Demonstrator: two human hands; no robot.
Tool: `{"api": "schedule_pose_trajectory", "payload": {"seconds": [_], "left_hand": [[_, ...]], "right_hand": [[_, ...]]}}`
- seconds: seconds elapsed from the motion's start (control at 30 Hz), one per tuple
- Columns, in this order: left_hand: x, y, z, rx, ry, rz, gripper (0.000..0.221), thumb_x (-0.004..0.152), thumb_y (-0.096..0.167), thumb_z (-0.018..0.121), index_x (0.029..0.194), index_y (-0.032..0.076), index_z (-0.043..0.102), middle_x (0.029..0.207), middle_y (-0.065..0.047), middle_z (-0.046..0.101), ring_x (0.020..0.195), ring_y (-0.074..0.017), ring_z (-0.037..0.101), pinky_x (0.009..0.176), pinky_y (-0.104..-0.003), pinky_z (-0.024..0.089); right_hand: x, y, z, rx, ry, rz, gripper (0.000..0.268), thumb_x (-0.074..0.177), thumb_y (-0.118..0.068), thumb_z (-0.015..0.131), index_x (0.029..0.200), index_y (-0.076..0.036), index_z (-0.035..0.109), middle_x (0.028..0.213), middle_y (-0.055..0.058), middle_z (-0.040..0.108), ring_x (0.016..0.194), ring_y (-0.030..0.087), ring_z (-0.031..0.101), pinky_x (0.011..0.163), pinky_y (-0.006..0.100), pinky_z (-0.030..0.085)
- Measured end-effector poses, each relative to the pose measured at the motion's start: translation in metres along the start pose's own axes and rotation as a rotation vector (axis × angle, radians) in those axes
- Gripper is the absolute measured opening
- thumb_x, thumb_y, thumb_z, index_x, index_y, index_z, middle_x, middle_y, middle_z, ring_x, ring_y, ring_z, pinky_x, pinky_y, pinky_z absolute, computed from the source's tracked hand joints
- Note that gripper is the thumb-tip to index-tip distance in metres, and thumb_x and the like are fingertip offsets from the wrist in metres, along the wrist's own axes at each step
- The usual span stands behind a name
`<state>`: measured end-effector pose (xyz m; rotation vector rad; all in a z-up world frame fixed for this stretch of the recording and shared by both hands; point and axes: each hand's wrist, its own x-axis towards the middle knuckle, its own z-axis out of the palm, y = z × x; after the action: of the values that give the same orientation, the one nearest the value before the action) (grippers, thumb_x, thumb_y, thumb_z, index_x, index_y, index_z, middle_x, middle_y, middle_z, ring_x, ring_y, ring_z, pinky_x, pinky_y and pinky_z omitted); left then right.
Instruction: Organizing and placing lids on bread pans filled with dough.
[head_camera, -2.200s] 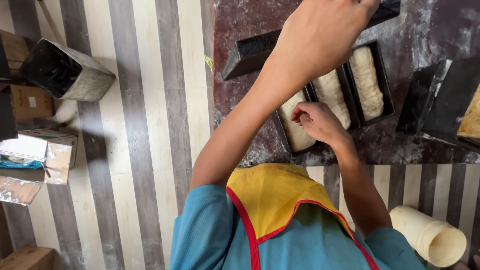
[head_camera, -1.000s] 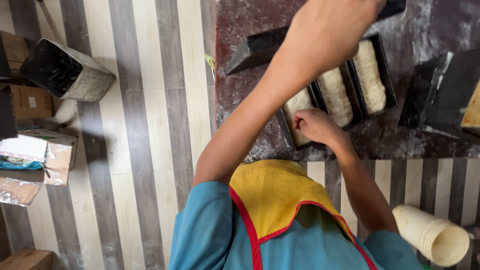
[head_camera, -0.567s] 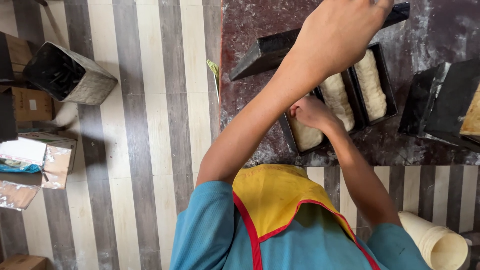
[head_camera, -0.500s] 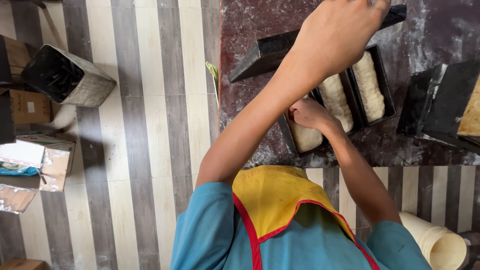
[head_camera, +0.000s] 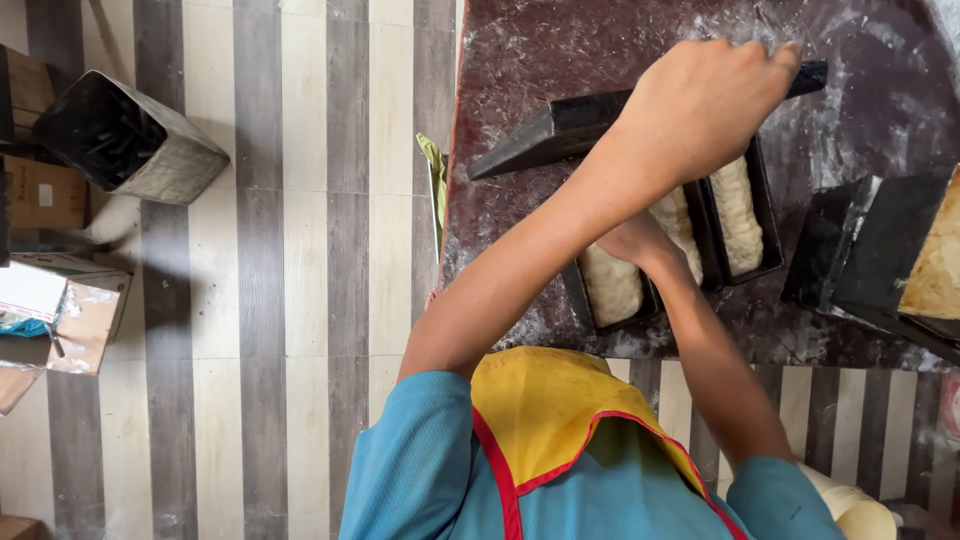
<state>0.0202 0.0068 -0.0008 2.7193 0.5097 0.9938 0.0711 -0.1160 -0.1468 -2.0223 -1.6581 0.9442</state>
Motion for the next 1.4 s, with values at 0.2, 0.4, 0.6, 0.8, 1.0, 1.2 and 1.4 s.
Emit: {"api": "schedule_pose_trajectory", "payload": {"seconds": [0.2, 0.4, 0.6, 0.8, 1.0, 1.2, 1.4], "left_hand": [[0.001, -0.001, 0.001, 0.026, 0.085, 0.006, 0.045, 0.084, 0.006, 0.062, 0.129, 0.002, 0.062, 0.084, -0.011, 0.075, 0.073, -0.0265, 0.076, 0.057, -0.038, 0.059], [0.001, 0.001, -0.011, -0.032, 0.009, 0.005, 0.041, 0.086, 0.011, 0.061, 0.126, 0.002, 0.064, 0.085, -0.009, 0.075, 0.073, -0.0277, 0.076, 0.059, -0.039, 0.059], [-0.002, -0.001, 0.003, -0.027, 0.065, 0.01, 0.038, 0.088, 0.012, 0.063, 0.125, 0.002, 0.064, 0.085, -0.008, 0.075, 0.074, -0.0269, 0.076, 0.06, -0.039, 0.059], [0.0, -0.006, -0.001, 0.019, 0.065, 0.015, 0.041, 0.088, 0.008, 0.064, 0.128, 0.001, 0.062, 0.086, -0.01, 0.075, 0.074, -0.0253, 0.076, 0.059, -0.036, 0.059], [0.001, -0.01, -0.024, 0.015, 0.045, 0.023, 0.05, 0.076, 0.006, 0.065, 0.125, 0.0, 0.062, 0.087, -0.011, 0.075, 0.072, -0.0267, 0.076, 0.056, -0.036, 0.059], [-0.001, -0.016, -0.029, -0.094, 0.052, 0.061, 0.03, 0.082, 0.006, 0.067, 0.112, 0.005, 0.064, 0.088, -0.013, 0.073, 0.079, -0.0311, 0.075, 0.065, -0.042, 0.059], [-0.001, -0.011, -0.055, -0.121, -0.117, 0.026, 0.032, 0.081, 0.003, 0.065, 0.112, 0.007, 0.066, 0.085, -0.016, 0.072, 0.077, -0.034, 0.072, 0.06, -0.045, 0.055]], "right_hand": [[0.011, 0.009, -0.003, 0.056, 0.014, 0.052, 0.053, 0.093, -0.035, 0.065, 0.132, 0.0, 0.058, 0.139, 0.022, 0.061, 0.133, 0.025, 0.053, 0.105, 0.043, 0.043], [0.011, 0.062, 0.012, 0.007, 0.026, 0.043, 0.063, 0.091, -0.034, 0.07, 0.141, 0.001, 0.052, 0.148, 0.025, 0.052, 0.141, 0.029, 0.045, 0.109, 0.044, 0.039], [-0.039, 0.035, -0.047, 0.217, 0.3, 0.036, 0.013, 0.097, 0.002, 0.056, 0.108, 0.007, 0.061, 0.098, 0.016, 0.062, 0.089, 0.02, 0.057, 0.074, 0.034, 0.048], [-0.095, 0.066, -0.049, 0.525, 0.608, 0.193, 0.021, 0.093, 0.015, 0.042, 0.095, 0.004, 0.06, 0.085, 0.006, 0.062, 0.072, 0.012, 0.057, 0.065, 0.027, 0.05], [-0.129, 0.156, 0.007, 0.875, 1.168, 0.088, 0.019, 0.095, 0.014, 0.045, 0.094, -0.002, 0.056, 0.082, 0.006, 0.057, 0.068, 0.014, 0.054, 0.061, 0.029, 0.048], [-0.124, 0.188, 0.026, 0.875, 1.392, 0.05, 0.019, 0.095, 0.011, 0.043, 0.089, -0.004, 0.053, 0.076, 0.005, 0.053, 0.062, 0.012, 0.05, 0.051, 0.027, 0.042], [-0.119, 0.159, 0.024, 0.797, 1.36, 0.076, 0.019, 0.09, 0.011, 0.038, 0.088, -0.002, 0.052, 0.078, 0.004, 0.055, 0.062, 0.01, 0.047, 0.051, 0.025, 0.037]]}}
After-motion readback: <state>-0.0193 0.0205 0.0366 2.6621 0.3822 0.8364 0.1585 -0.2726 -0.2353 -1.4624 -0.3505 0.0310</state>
